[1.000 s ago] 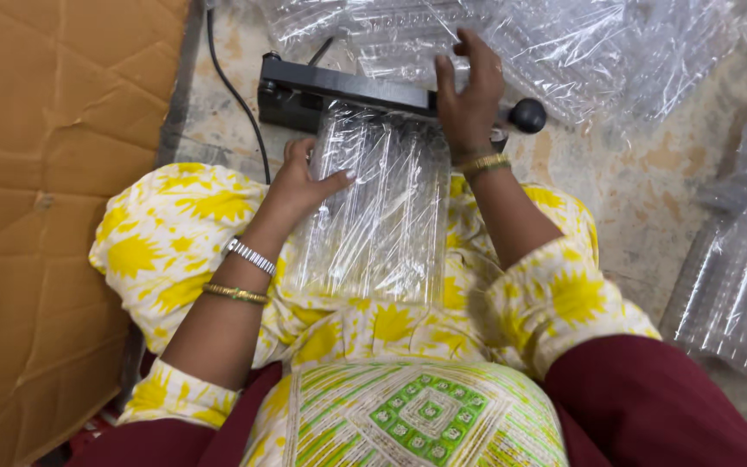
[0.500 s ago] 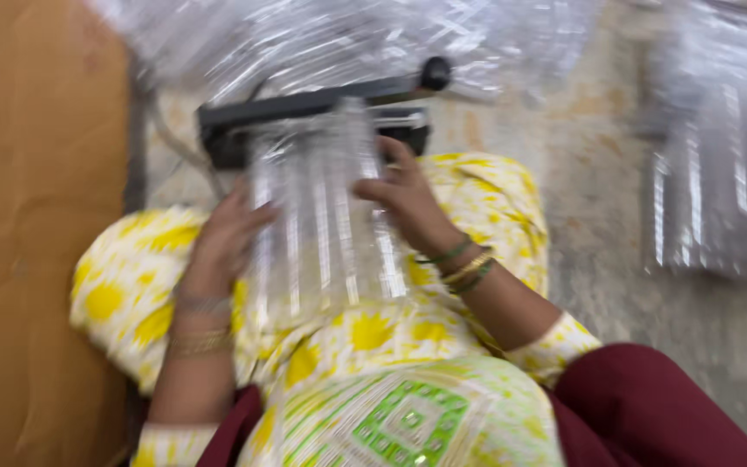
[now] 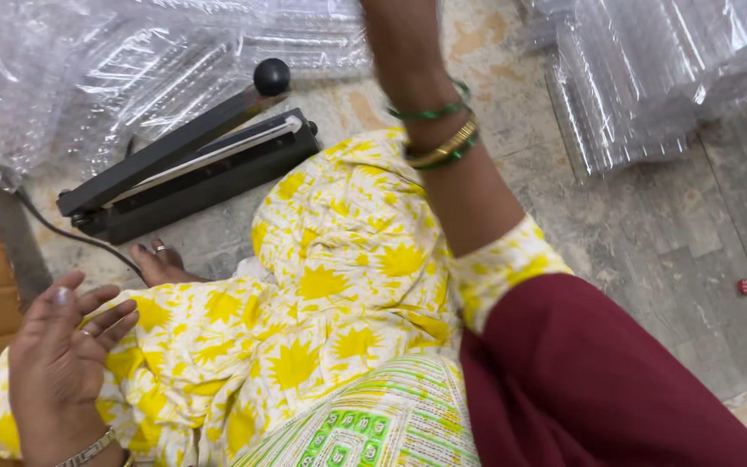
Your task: The person sits on the floor and packs stacks of clear plastic cups into clear plastic bags. They open a bag, insert a stack of cups, and use a hand-held heat sealer to seal the bag closed, then set the sealed pack aside and repeat with more stacks.
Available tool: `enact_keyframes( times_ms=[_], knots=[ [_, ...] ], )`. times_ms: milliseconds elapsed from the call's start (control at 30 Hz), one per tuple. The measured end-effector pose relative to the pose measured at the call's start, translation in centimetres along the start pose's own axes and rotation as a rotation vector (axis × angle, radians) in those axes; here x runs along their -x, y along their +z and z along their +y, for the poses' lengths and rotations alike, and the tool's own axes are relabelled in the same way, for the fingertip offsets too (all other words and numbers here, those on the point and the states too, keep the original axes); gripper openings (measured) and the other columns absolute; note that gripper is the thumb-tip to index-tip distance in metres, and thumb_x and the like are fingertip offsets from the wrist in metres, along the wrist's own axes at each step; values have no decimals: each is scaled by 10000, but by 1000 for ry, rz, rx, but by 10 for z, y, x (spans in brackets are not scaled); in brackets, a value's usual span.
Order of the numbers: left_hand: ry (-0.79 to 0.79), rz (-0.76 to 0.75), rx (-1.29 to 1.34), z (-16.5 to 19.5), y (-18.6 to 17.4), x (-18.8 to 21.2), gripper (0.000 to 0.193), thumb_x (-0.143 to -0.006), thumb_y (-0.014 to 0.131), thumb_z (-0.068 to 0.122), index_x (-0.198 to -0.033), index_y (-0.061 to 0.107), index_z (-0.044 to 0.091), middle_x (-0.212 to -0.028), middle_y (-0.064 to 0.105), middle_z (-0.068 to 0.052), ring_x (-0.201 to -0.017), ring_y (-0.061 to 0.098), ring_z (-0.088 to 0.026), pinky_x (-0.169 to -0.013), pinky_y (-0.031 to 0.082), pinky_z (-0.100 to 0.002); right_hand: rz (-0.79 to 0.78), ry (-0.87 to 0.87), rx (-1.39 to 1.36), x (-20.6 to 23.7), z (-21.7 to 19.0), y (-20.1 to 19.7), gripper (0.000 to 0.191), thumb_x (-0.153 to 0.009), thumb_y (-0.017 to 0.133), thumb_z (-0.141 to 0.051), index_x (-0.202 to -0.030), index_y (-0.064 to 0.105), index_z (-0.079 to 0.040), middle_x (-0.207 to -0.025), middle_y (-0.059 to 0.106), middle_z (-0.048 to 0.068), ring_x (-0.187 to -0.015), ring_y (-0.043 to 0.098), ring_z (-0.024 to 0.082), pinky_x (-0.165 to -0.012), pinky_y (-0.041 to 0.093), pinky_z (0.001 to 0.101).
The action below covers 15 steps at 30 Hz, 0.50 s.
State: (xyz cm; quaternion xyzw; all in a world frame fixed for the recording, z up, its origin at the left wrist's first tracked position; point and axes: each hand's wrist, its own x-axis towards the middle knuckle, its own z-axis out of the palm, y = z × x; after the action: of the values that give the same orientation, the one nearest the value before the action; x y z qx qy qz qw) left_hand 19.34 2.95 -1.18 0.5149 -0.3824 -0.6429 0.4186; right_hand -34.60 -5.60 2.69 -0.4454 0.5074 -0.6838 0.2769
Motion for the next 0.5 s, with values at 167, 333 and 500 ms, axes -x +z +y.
enact_keyframes(
  times_ms=[167, 333, 500],
  knots=[
    [-58, -45, -99, -10, 46, -23, 259, -1176, 548, 186, -1388, 524, 39, -1169, 654, -168, -1008, 666, -319, -895, 577, -476, 492, 503, 98, 78, 77, -164, 375, -848, 739, -112, -1207, 654, -48, -907, 653, -9, -714, 622, 111, -581, 564, 276],
    [-116, -105, -174, -9, 103, -42, 269, -1137, 540, 154, -1380, 555, 41, -1160, 684, -178, -989, 682, -309, -879, 587, -481, 1223, 142, 933, 141, 137, -306, 851, -629, 897, -7, -1293, 391, 155, -1160, 547, 244, -1087, 580, 340, -989, 450, 496],
    [-158, -176, -164, -9, 143, -61, 314, -1123, 534, 159, -1396, 552, 5, -1162, 688, -198, -993, 706, -318, -878, 582, -457, 1464, 387, 238, 142, 144, -342, 495, -747, 655, 34, -1136, 355, -31, -944, 520, 206, -657, 552, 262, -554, 464, 424]
  ],
)
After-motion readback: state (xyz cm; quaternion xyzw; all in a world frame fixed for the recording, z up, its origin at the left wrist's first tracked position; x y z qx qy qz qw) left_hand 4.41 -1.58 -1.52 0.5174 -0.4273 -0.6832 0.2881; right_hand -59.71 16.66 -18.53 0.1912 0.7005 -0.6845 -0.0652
